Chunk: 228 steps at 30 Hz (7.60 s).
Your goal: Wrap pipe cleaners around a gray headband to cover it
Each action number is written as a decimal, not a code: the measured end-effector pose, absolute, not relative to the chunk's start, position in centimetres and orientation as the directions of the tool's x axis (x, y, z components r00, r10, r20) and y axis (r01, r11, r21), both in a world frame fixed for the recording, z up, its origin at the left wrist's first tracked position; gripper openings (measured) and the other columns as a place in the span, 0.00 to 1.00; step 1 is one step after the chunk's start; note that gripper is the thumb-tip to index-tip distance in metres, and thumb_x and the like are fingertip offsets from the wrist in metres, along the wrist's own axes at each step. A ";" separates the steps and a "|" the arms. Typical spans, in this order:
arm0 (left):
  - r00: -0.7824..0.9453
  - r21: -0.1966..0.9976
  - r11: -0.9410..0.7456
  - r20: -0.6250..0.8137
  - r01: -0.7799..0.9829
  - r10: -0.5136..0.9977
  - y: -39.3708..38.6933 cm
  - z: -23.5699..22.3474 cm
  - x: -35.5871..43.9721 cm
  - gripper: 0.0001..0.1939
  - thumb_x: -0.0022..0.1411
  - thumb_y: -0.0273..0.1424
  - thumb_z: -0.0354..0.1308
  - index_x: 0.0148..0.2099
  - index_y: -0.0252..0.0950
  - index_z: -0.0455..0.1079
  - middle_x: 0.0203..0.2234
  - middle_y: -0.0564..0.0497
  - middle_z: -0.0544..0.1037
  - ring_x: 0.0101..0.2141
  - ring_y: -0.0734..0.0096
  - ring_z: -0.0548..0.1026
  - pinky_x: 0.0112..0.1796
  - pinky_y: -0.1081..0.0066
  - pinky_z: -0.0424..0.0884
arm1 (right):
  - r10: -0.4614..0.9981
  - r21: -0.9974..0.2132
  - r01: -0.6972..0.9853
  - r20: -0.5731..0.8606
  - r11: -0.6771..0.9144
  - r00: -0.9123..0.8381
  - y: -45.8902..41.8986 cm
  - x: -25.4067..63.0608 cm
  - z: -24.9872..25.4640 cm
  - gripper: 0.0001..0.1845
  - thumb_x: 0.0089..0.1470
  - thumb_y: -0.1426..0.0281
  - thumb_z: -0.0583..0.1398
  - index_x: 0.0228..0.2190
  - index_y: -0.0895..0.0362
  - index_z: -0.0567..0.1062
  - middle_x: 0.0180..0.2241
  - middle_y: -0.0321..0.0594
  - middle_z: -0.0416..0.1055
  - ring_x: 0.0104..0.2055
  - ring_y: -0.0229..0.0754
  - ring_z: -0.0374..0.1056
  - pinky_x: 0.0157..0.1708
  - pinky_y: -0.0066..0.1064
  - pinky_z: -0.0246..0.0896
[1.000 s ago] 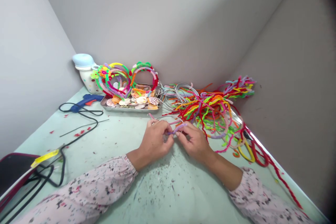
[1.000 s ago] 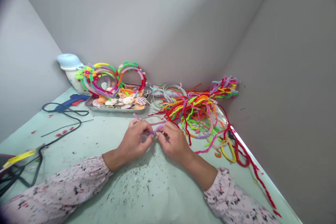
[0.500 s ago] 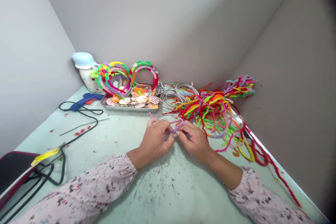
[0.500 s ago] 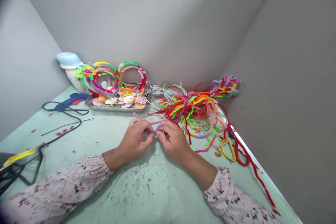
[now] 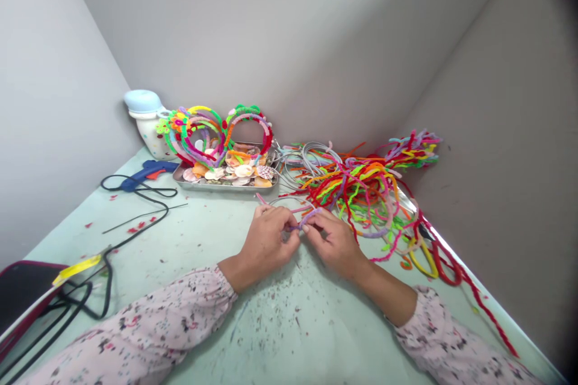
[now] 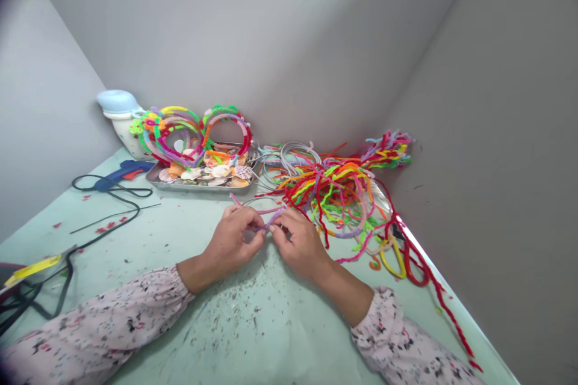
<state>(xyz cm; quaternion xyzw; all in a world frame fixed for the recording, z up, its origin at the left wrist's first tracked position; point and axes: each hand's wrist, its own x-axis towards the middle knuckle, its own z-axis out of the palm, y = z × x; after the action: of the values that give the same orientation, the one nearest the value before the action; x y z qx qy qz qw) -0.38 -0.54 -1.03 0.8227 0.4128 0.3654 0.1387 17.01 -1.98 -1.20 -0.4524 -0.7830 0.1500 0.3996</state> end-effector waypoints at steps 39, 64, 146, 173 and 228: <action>0.401 0.611 -0.629 0.485 0.480 0.777 -0.5 -0.3 -0.7 0.02 0.62 0.26 0.52 0.38 0.36 0.65 0.32 0.51 0.73 0.36 0.66 0.69 0.45 0.62 0.59 | 0.859 -0.698 0.506 0.460 0.506 -0.224 -1.5 17.1 -1.2 0.05 0.57 0.70 0.58 0.34 0.55 0.75 0.35 0.39 0.69 0.37 0.39 0.66 0.36 0.29 0.62; 0.413 0.575 -0.626 0.470 0.527 0.780 -0.5 -0.5 -0.6 0.04 0.63 0.27 0.51 0.38 0.37 0.66 0.31 0.50 0.74 0.35 0.65 0.70 0.46 0.60 0.59 | 0.890 -0.734 0.505 0.399 0.453 -0.219 -1.6 17.2 -1.0 0.07 0.59 0.69 0.56 0.32 0.56 0.74 0.33 0.37 0.69 0.35 0.38 0.65 0.35 0.29 0.57; 0.320 0.691 -0.539 0.434 0.482 0.842 -0.5 -0.5 -0.5 0.04 0.63 0.30 0.54 0.38 0.37 0.68 0.33 0.51 0.75 0.36 0.67 0.70 0.43 0.63 0.62 | 0.729 -0.544 0.560 0.663 0.625 -0.170 -1.5 17.3 -1.9 0.08 0.56 0.74 0.59 0.38 0.52 0.76 0.40 0.40 0.70 0.43 0.40 0.69 0.43 0.34 0.67; 0.327 0.655 -0.567 0.464 0.499 0.823 -0.4 -0.6 -0.5 0.03 0.63 0.29 0.54 0.38 0.37 0.68 0.31 0.52 0.74 0.35 0.67 0.70 0.44 0.63 0.62 | 0.757 -0.545 0.583 0.621 0.602 -0.201 -1.8 17.3 -1.6 0.08 0.58 0.73 0.58 0.39 0.52 0.75 0.39 0.40 0.70 0.43 0.40 0.68 0.43 0.34 0.67; 0.391 0.527 -0.663 0.541 0.531 0.744 -0.7 -0.5 -0.6 0.04 0.64 0.26 0.50 0.39 0.37 0.66 0.32 0.51 0.74 0.35 0.68 0.70 0.45 0.61 0.59 | 0.770 -0.527 0.598 0.578 0.604 -0.269 -1.9 17.0 -1.2 0.08 0.60 0.72 0.55 0.40 0.54 0.72 0.40 0.42 0.71 0.44 0.42 0.68 0.44 0.35 0.66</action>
<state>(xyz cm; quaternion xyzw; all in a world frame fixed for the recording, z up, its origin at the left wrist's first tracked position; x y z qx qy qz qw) -0.59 -0.74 -0.48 0.8230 0.3875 0.3926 0.1355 17.03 -1.91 -1.20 -0.4330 -0.7900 0.1022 0.4218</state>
